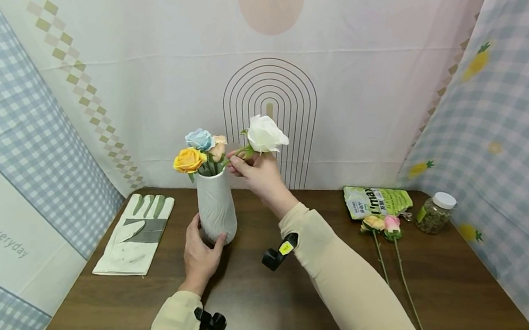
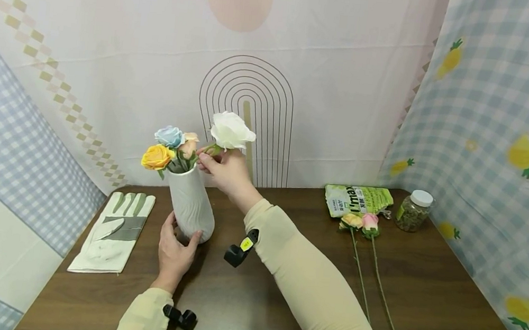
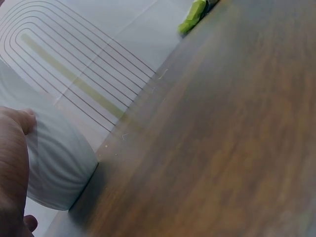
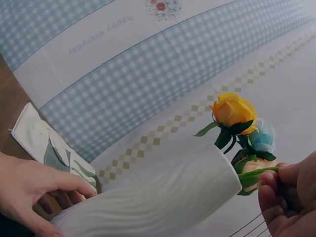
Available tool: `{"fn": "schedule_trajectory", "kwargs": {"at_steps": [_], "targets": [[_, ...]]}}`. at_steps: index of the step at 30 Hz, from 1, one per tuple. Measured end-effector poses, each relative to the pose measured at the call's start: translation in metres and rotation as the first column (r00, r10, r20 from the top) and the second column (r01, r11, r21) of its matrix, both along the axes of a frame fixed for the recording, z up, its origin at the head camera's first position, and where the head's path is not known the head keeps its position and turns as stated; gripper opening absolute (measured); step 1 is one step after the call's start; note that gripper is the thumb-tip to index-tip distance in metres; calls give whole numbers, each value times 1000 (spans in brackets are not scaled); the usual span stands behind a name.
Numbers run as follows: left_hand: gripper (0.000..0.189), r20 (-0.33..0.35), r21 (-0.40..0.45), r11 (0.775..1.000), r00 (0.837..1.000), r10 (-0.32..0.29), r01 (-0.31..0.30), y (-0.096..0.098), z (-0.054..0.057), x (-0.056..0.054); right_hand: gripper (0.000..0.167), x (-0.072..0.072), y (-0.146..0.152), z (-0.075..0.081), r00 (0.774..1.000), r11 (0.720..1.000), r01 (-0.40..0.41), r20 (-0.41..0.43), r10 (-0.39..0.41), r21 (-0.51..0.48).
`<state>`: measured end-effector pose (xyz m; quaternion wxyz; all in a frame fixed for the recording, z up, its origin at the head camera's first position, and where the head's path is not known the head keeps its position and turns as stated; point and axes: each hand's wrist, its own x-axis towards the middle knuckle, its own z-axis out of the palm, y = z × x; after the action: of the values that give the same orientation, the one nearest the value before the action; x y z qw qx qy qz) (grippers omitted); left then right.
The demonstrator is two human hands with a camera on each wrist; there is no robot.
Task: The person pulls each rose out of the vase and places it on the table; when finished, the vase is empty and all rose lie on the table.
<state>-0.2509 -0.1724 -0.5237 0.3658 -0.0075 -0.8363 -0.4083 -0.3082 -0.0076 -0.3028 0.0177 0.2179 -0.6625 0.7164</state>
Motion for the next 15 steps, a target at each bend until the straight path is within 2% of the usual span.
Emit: {"fn": "schedule_trajectory", "kwargs": {"at_steps": [5, 8, 12, 15], "targets": [[79, 7, 3, 1000, 1000, -7, 7, 0, 0, -1, 18, 1, 8, -1, 1000, 996, 2, -11, -3, -94], [79, -2, -1, 1000, 1000, -7, 7, 0, -1, -2, 21, 2, 13, -1, 999, 995, 2, -37, -6, -101], [79, -8, -6, 1000, 1000, -23, 23, 1, 1, -1, 22, 3, 21, -1, 998, 994, 43, -51, -49, -103], [79, -10, -7, 999, 999, -34, 34, 1, 3, 0, 22, 2, 27, -1, 996, 988, 56, -59, -65, -142]]}}
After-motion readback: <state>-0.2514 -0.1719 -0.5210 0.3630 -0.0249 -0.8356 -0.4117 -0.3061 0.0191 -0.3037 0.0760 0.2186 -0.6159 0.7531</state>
